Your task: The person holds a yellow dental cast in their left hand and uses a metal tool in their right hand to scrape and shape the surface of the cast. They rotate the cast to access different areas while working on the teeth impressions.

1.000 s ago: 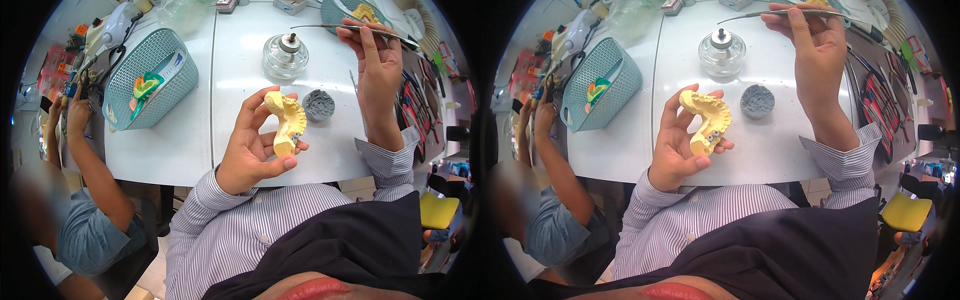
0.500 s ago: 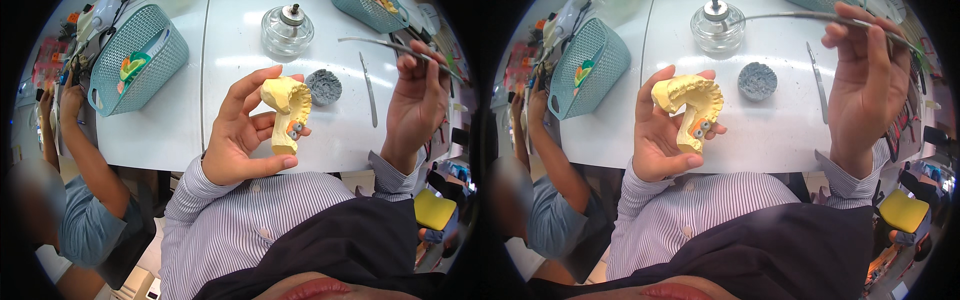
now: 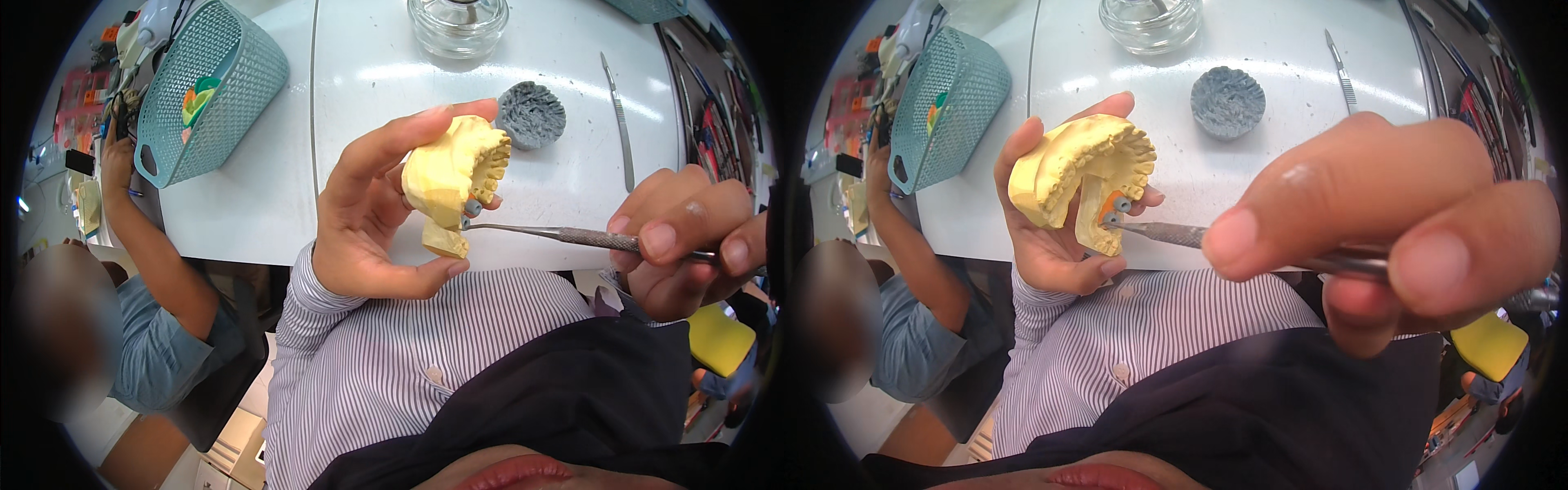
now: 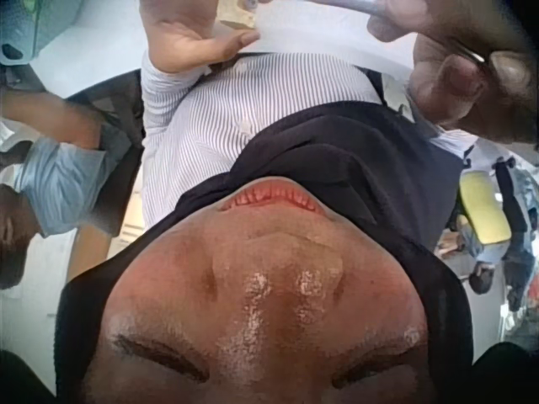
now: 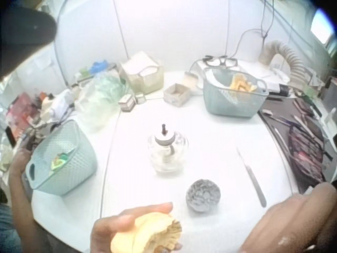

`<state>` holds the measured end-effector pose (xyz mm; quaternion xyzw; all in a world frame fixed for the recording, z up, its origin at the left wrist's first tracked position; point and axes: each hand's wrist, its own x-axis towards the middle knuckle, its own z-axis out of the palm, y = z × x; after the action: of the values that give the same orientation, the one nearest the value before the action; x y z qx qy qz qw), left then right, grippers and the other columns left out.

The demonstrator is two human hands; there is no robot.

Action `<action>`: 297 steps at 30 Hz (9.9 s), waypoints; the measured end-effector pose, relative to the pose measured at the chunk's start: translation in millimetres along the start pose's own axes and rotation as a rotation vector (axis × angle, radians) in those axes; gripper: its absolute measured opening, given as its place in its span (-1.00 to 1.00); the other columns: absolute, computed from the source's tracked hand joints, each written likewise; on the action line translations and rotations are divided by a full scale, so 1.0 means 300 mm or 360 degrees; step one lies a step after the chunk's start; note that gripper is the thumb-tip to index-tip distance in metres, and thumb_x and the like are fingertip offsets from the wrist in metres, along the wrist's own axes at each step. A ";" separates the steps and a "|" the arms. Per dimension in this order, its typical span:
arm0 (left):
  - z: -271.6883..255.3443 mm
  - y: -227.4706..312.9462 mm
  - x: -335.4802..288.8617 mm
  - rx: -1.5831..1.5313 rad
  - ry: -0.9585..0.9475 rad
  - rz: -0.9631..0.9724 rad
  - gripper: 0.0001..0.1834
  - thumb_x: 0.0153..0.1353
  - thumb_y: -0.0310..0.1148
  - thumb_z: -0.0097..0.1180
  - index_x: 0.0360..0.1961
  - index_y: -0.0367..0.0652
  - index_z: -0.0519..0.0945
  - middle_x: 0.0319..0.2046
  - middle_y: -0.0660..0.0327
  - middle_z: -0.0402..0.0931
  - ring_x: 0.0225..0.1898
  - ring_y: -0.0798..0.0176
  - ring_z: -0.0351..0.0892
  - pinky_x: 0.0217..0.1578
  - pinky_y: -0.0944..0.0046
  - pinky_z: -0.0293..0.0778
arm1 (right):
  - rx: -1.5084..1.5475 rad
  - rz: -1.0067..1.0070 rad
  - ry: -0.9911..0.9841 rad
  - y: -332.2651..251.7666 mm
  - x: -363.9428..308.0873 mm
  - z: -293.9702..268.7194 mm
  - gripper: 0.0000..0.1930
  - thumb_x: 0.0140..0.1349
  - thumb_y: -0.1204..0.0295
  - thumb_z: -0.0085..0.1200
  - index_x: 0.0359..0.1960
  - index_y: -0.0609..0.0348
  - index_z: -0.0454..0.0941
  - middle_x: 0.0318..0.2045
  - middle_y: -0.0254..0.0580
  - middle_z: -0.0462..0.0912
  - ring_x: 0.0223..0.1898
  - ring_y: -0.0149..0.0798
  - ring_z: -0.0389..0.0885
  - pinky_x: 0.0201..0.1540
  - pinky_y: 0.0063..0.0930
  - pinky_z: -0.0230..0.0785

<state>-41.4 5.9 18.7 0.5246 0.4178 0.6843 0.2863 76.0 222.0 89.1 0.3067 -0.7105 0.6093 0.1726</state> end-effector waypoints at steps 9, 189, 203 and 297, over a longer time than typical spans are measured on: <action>0.004 -0.001 0.000 0.0037 -0.0014 0.0000 0.08 -0.33 -0.70 0.22 0.23 0.00 -0.14 0.11 -0.45 -0.14 0.10 -0.15 0.21 -0.08 0.04 0.42 | -0.0142 -0.0164 0.0074 0.055 -0.013 0.049 -0.85 0.24 0.48 -0.24 -0.23 0.11 0.06 -0.39 -0.10 0.44 -0.59 -0.32 0.45 -0.63 -0.64 0.42; 0.069 -0.016 0.013 -0.0429 0.0245 -0.0733 -0.03 -0.27 -0.68 0.25 0.17 -0.04 -0.02 0.20 -0.18 -0.14 0.10 -0.04 0.24 0.03 -0.04 0.30 | -0.0375 0.0801 0.1042 0.170 -0.118 -0.134 -0.86 0.25 0.47 -0.24 -0.23 0.24 0.33 -0.29 -0.13 0.46 -0.38 -0.43 0.44 -0.20 -0.57 0.32; 0.038 -0.018 0.007 -0.0664 0.0212 -0.0341 0.08 -0.27 -0.79 0.11 0.23 -0.04 -0.24 0.22 -0.20 -0.31 0.20 -0.13 0.01 0.08 -0.26 0.10 | 0.0041 0.0089 0.0544 0.065 -0.048 -0.005 -0.91 0.21 0.50 -0.22 -0.25 0.11 0.22 -0.36 -0.17 0.30 -0.57 -0.49 0.32 -0.51 -0.71 0.30; 0.055 0.020 0.011 -0.1135 0.0468 -0.0489 -0.01 0.03 -0.48 0.08 0.23 0.08 -0.42 0.24 -0.08 -0.55 0.07 -0.14 0.24 0.10 -0.07 0.17 | -0.0205 0.0021 0.0054 -0.019 -0.082 0.039 -0.76 -0.03 0.60 0.01 -0.31 0.16 0.26 -0.30 -0.03 0.39 -0.49 -0.16 0.45 -0.49 -0.43 0.48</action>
<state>-26.3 10.1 27.1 0.2208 0.2644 0.8032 0.4860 99.7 215.8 75.8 0.2799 -0.7473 0.5685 0.1999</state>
